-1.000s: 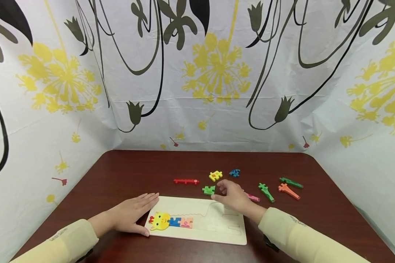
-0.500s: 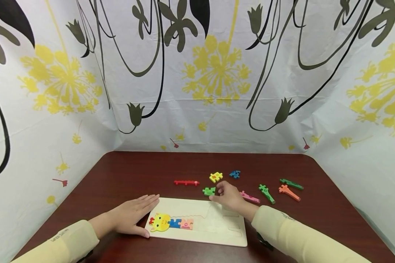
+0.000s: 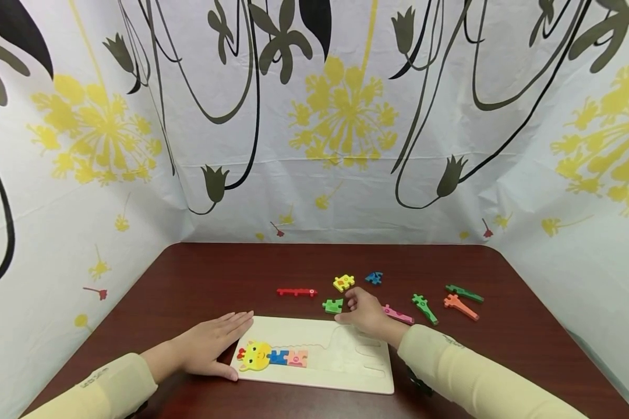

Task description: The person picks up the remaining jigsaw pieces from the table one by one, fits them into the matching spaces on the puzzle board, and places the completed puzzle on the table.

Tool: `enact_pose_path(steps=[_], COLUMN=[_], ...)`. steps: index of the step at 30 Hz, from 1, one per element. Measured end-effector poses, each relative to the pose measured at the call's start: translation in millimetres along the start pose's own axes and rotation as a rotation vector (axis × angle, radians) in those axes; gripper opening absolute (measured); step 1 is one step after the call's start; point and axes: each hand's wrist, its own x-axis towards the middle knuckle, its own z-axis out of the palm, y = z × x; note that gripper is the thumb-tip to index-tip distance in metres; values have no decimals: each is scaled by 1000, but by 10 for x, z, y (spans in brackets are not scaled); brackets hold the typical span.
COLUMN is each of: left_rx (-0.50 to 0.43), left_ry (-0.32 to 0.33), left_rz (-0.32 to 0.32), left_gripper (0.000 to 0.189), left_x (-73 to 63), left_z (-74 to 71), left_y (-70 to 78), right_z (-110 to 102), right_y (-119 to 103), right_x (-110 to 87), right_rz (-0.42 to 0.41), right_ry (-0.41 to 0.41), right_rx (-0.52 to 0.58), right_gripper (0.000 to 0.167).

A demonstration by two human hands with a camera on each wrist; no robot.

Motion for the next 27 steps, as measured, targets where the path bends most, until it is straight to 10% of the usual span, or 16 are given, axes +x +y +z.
enact_pose_path(steps=[27], left_rx=[27], left_ry=[-2], left_rz=[13], left_gripper=[106], left_x=[32], left_z=[-14], left_y=[25], right_z=[37], right_y=[48], right_x=[117], right_rz=[31], right_ry=[-22], right_rx=[55], right_gripper=[47])
